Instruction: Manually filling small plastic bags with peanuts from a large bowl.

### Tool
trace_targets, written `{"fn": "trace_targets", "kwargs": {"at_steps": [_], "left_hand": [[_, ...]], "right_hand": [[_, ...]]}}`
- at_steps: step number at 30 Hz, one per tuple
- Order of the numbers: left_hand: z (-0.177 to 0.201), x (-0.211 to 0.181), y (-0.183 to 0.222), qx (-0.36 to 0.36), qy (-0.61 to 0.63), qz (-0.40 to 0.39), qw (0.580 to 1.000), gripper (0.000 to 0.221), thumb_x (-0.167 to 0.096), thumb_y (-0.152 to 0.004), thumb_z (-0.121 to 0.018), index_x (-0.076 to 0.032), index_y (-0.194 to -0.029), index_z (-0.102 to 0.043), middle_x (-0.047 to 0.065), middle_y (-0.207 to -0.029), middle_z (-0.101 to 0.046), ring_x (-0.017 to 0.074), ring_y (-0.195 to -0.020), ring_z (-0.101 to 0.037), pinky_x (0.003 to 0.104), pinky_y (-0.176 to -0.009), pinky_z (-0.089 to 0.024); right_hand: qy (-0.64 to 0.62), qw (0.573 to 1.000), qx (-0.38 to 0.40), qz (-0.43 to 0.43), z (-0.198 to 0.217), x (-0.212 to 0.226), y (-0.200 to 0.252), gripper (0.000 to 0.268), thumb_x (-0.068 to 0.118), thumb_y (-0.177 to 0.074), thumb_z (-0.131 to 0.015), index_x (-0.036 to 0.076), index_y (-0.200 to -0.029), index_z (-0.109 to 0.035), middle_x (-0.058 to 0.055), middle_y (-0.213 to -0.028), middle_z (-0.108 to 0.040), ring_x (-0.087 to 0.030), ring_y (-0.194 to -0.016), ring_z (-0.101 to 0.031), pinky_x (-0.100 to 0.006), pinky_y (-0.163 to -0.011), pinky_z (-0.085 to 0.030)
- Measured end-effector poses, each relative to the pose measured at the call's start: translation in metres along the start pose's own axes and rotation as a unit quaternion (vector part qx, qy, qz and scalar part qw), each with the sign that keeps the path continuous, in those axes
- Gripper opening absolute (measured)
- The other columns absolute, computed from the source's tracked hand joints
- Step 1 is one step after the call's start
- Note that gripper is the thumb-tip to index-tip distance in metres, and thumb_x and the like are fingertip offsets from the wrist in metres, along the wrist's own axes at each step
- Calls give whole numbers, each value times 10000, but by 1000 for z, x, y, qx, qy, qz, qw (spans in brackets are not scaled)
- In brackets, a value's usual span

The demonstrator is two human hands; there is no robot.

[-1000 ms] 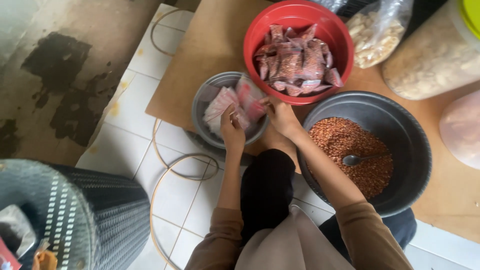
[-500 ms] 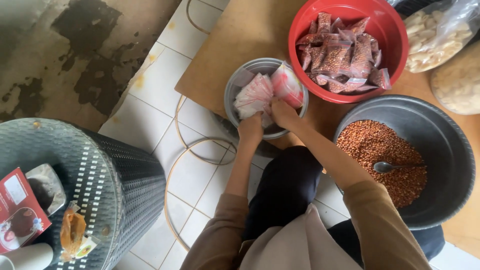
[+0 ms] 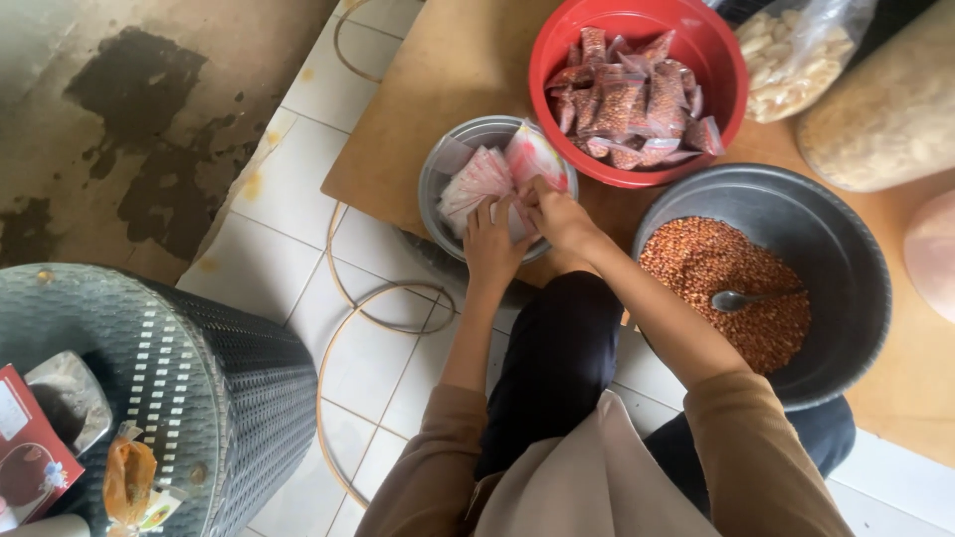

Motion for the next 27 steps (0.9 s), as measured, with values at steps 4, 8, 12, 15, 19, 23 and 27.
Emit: {"fn": "trace_targets", "kwargs": {"at_steps": [4,8,12,15,19,23,27], "left_hand": [[14,-19,4,-43,-10,-24,999,837,-495,-736,-842,-172,-1432,-509,129,-1385,-509,385,-1283,-524,546,-1019,-497],[37,-26,14,-135,-11,-37,990,776,-601,-789,-717,-166,-1402,-521,84,-1332,-555,317,-1245,-561,467,-997,-504],[47,-45,21,-165,96,-67,979,811,-312,-707,-919,-107,-1383,-520,121,-1325,-598,342,-1250,-585,484,-1045,-477],[54,-88,35,-174,144,-119,967,894,-214,-590,-965,-110,-1373,-547,147,-1302,-629,376,-1241,-580,508,-1087,-440],[43,-141,44,-175,130,-172,961,815,-302,-674,-929,-181,-1386,-551,47,-1255,-622,281,-1217,-592,442,-1072,-442],[37,-190,52,-148,127,-256,947,958,-346,-588,-974,-193,-1424,-534,34,-1320,-583,266,-1280,-550,459,-1067,-428],[27,-231,56,-110,160,-291,937,1015,-526,-693,-891,-199,-1532,-422,90,-1415,-476,336,-1319,-487,520,-1049,-436]], "right_hand": [[-3,999,-38,14,26,5,29,269,242,-1003,-594,151,-1230,-483,-123,-1170,-731,-381,-1131,-684,-531,-951,-567],[-121,982,-123,83,52,7,67,284,167,-995,-622,130,-1260,-526,-154,-1212,-686,-403,-1117,-675,-532,-911,-572],[-164,962,-170,136,78,23,122,272,134,-996,-626,87,-1260,-578,-183,-1157,-688,-421,-1094,-674,-551,-904,-565],[-130,958,-207,150,101,27,160,276,175,-982,-659,90,-1241,-612,-186,-1108,-711,-418,-1092,-677,-544,-915,-558],[-57,976,-202,63,129,7,196,299,281,-964,-690,168,-1238,-650,-96,-1086,-719,-336,-1041,-714,-534,-896,-567],[-5,976,-215,-25,149,-38,222,193,261,-997,-632,193,-1161,-710,-112,-1010,-731,-364,-987,-719,-538,-821,-581],[53,963,-238,-111,172,-88,240,182,351,-984,-644,238,-1110,-712,-45,-991,-739,-310,-961,-732,-514,-802,-593]]}}
Point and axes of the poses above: each hand's wrist, its own y-axis away from the middle knuckle, its own z-axis out of the back of the hand, x = y × z, the point moved 9 cm from there along -y, towards the middle knuckle
